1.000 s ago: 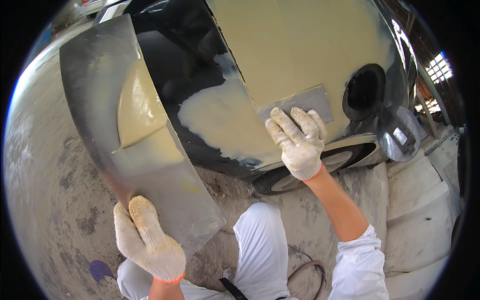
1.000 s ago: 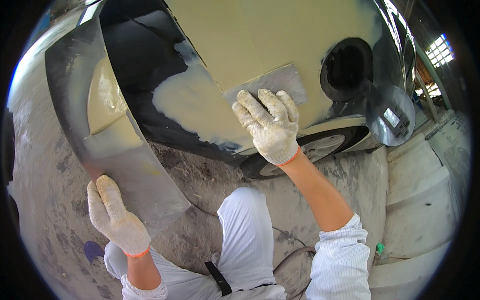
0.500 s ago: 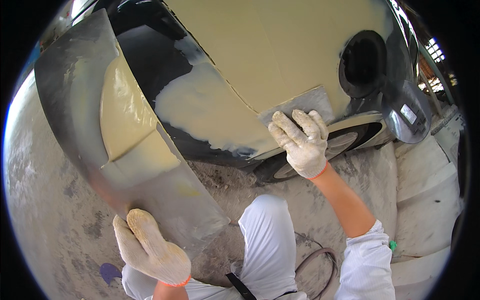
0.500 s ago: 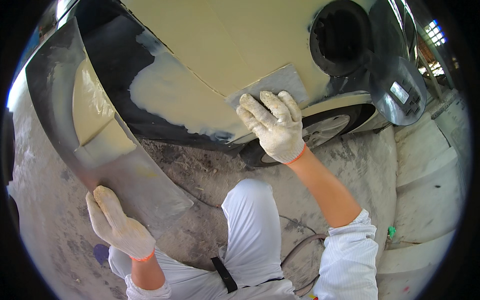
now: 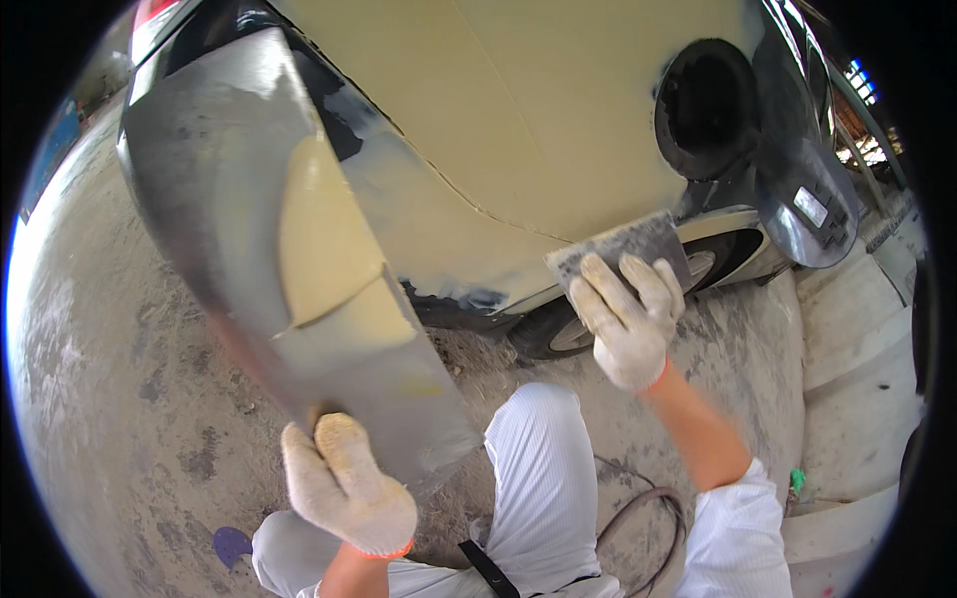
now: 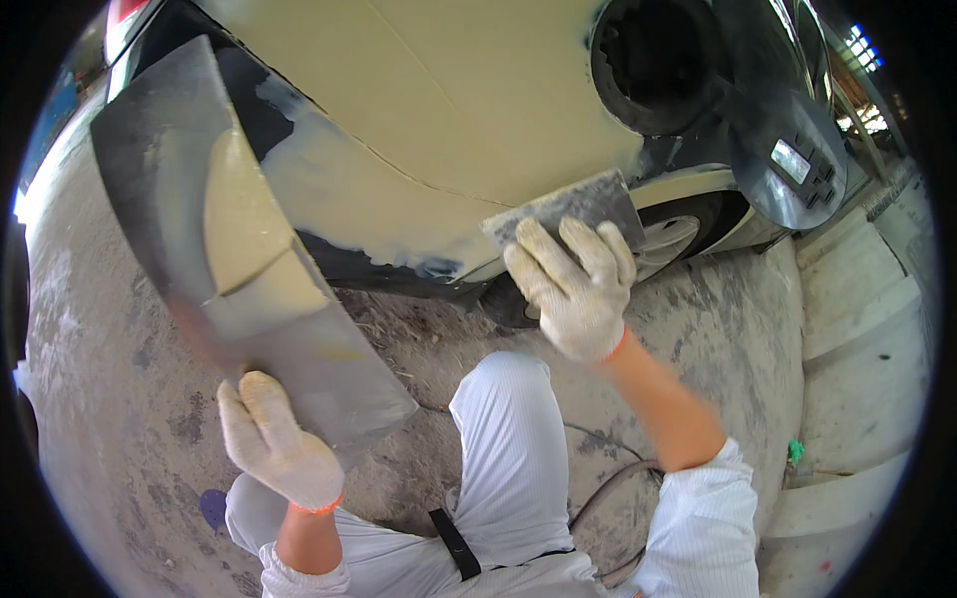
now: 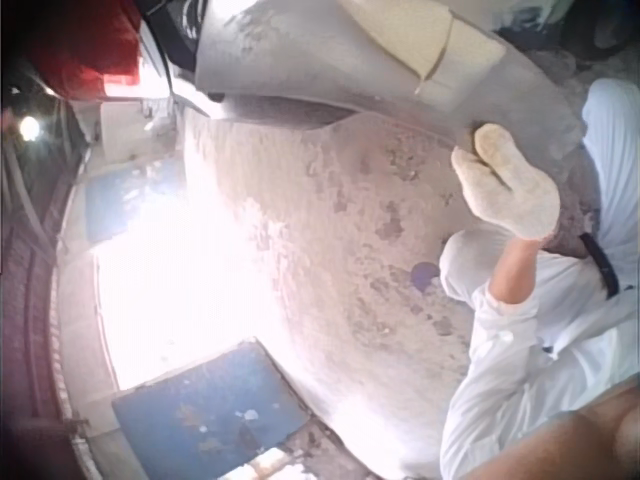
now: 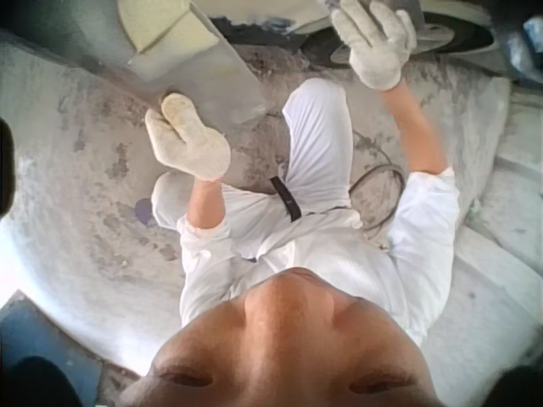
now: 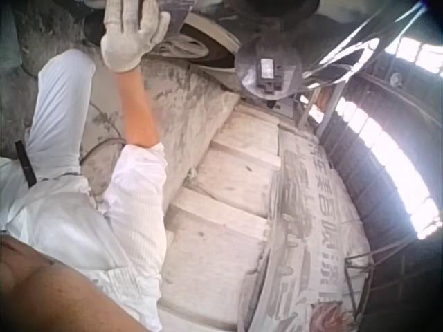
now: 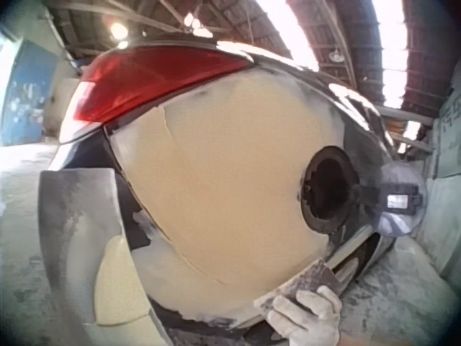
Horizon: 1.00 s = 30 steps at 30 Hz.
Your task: The person applies beige body filler to the rear bumper of a black car using a metal spreader and a smaller scraper. They scoop filler from a can, spread it evenly over the damaged area, and smooth the surface.
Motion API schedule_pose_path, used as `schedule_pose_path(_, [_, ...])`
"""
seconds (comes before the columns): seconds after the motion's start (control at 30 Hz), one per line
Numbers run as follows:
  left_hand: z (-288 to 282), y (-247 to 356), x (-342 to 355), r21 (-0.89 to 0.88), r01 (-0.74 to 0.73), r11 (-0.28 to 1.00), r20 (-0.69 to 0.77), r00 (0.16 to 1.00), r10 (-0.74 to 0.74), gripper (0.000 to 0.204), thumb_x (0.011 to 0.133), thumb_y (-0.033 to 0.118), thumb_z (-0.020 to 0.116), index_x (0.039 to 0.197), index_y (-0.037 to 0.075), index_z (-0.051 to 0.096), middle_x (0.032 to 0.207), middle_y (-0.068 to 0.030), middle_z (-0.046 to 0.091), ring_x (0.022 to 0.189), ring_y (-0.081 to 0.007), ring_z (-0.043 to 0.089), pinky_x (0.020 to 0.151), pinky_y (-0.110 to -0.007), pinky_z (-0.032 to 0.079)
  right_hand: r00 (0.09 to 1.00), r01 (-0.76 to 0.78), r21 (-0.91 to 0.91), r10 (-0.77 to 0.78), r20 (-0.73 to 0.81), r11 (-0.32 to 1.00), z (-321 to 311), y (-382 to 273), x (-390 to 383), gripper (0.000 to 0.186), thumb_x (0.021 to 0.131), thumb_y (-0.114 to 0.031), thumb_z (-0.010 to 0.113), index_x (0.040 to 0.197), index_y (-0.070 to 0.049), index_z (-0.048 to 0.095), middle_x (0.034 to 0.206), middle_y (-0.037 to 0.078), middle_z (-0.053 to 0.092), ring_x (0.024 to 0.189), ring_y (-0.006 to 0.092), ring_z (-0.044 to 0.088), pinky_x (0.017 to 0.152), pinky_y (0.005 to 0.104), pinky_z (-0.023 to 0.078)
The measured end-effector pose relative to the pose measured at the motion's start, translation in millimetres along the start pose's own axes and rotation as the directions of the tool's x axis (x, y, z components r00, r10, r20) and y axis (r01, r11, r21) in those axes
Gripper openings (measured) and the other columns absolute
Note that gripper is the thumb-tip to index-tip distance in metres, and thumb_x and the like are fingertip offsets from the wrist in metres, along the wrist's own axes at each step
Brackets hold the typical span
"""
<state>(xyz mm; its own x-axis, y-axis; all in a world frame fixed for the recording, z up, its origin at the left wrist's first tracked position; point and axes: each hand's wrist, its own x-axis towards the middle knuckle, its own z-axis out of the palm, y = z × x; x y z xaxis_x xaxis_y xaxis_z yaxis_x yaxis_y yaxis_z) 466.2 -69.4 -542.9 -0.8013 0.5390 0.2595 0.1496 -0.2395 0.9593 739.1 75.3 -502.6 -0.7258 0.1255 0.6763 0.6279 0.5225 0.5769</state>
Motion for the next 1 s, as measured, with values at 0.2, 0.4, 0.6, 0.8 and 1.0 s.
schedule_pose_path(0.2, [-3,-4,-5,0.026,-0.049,0.998,0.191,0.981,0.043,0.022,0.112,0.015,0.062,0.100,-0.003,0.064,0.079,-0.0079,0.064,0.070,-0.0138,0.056,0.062,-0.033,0.047,0.844,-0.430,0.718,0.527,0.103,0.548,-37,-93,50,0.047,0.091,0.016,0.067,0.134,-0.002,0.073,0.134,0.015,0.076,0.121,0.0339,0.069,0.104,0.0417,0.054])
schedule_pose_path(0.4, [-10,-13,-6,-0.009,-0.042,0.999,0.236,0.971,0.043,0.022,0.110,0.015,0.065,0.099,-0.004,0.061,0.075,-0.0144,0.066,0.061,-0.0194,0.059,0.059,-0.036,0.049,0.190,-0.338,0.797,0.794,0.578,-0.500,-49,-113,115,0.040,0.097,0.017,0.070,0.137,0.010,0.071,0.118,0.009,0.076,0.100,0.0120,0.071,0.092,0.0272,0.059])
schedule_pose_path(0.6, [-19,-15,-14,-0.024,0.016,1.000,0.320,0.948,-0.008,0.022,0.109,0.016,0.066,0.104,-0.004,0.062,0.076,-0.0191,0.069,0.062,-0.0326,0.068,0.062,-0.041,0.054,0.277,-0.370,0.825,0.798,0.536,-0.426,-49,-129,145,0.044,0.098,0.013,0.074,0.142,0.010,0.069,0.111,0.008,0.078,0.091,0.0103,0.070,0.085,0.0261,0.059])
schedule_pose_path(0.8, [-32,-19,-3,0.003,0.026,1.000,0.283,0.959,-0.025,0.021,0.109,0.016,0.066,0.106,-0.004,0.062,0.077,-0.0203,0.070,0.064,-0.0345,0.070,0.062,-0.041,0.054,0.581,-0.737,0.673,0.570,0.582,0.065,-46,-136,136,0.037,0.099,0.007,0.075,0.135,0.003,0.075,0.110,0.012,0.080,0.094,0.0197,0.076,0.085,0.0304,0.061])
schedule_pose_path(1.0, [-33,-14,2,-0.061,-0.030,0.998,0.213,0.976,0.042,0.019,0.109,0.015,0.066,0.107,-0.004,0.064,0.079,-0.0195,0.071,0.065,-0.0339,0.071,0.064,-0.040,0.055,0.968,-0.201,0.509,0.251,-0.030,0.837,-51,-128,134,0.045,0.081,-0.004,0.078,0.126,-0.006,0.079,0.130,0.011,0.076,0.114,0.0333,0.070,0.100,0.0461,0.058])
